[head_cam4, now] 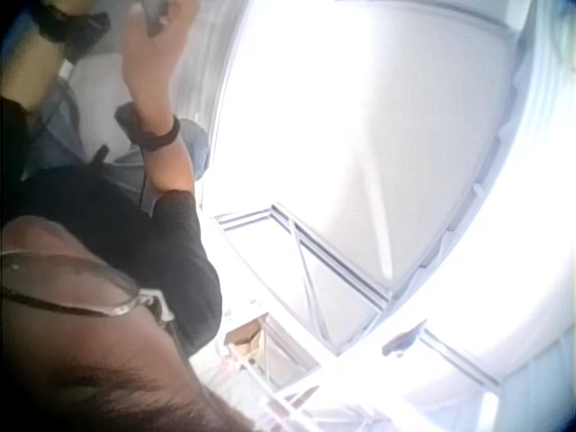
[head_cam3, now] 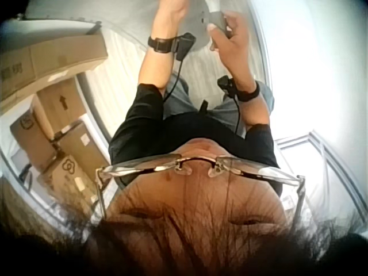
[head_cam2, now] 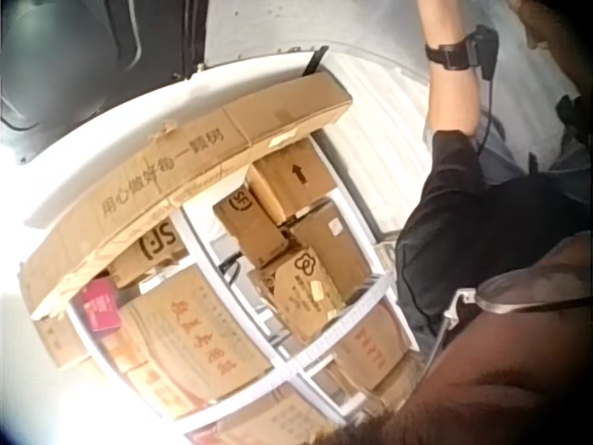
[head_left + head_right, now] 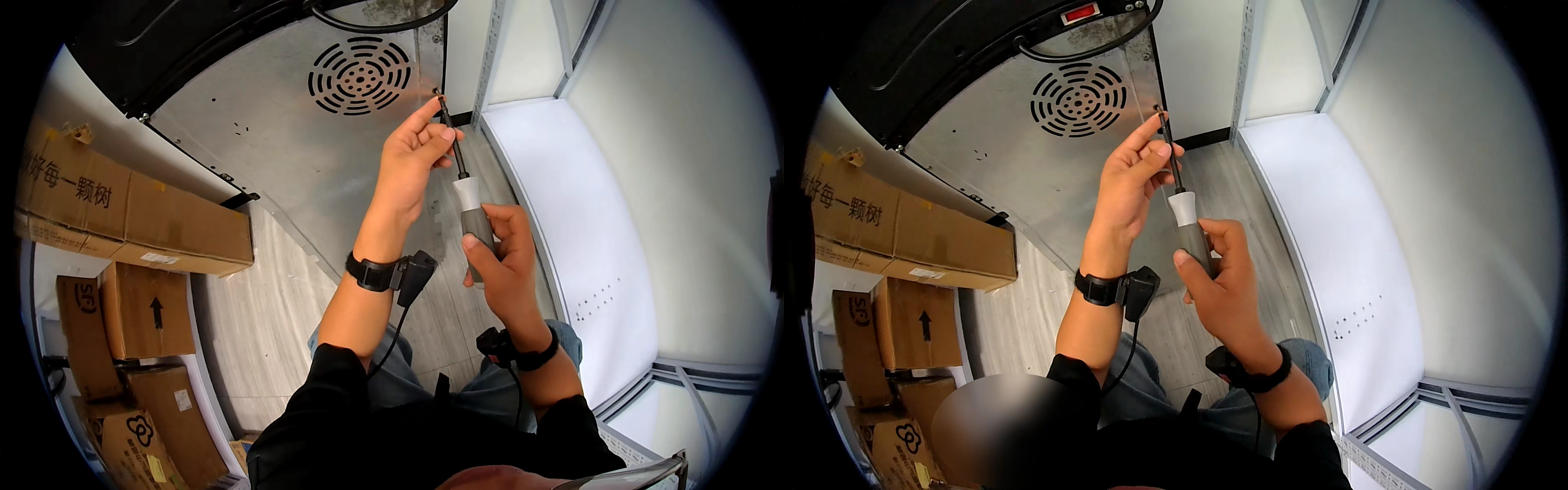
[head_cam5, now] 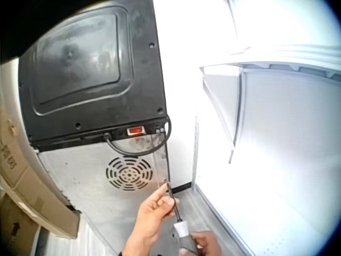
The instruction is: The person uses a screwdriver to tighten screws on the back panel of a large white appliance. They systematically move from one screw to the next, securing the panel in place.
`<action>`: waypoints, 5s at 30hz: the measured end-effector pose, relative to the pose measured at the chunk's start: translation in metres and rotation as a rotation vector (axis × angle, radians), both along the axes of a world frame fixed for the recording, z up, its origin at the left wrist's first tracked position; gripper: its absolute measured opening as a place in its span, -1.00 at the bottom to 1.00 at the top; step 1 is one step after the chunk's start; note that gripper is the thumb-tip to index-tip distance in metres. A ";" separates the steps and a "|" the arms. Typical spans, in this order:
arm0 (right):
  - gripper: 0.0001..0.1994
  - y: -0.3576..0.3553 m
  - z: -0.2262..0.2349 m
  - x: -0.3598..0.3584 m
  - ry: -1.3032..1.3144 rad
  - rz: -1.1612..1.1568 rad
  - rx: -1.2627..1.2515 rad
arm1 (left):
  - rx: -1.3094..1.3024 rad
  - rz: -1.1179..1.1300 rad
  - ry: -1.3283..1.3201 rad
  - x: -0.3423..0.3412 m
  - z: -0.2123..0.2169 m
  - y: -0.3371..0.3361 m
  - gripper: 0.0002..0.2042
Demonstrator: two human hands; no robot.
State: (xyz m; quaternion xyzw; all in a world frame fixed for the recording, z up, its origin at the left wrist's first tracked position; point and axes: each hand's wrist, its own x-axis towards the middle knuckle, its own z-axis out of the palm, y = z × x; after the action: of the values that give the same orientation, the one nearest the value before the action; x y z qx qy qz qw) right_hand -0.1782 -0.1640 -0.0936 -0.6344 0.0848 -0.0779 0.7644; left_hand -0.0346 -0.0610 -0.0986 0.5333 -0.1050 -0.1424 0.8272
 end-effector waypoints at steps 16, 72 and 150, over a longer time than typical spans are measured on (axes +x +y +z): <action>-0.63 -0.021 0.007 -0.016 0.004 0.031 0.017 | -0.051 0.019 0.002 -0.018 0.002 -0.024 -0.60; -0.58 -0.054 -0.004 -0.041 0.130 0.280 0.329 | -0.094 -0.179 0.067 -0.046 -0.001 -0.052 -0.79; -0.75 -0.385 -0.170 -0.278 0.301 -0.745 -0.031 | 0.499 -0.674 -0.220 -0.139 -0.163 -0.263 -0.89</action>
State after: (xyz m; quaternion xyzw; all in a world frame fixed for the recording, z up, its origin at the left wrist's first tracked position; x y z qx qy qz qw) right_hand -0.4559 -0.5493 -0.2631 -0.5762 0.4189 -0.2570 0.6531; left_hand -0.1736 -0.3244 -0.2616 0.6648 -0.3232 -0.3679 0.5642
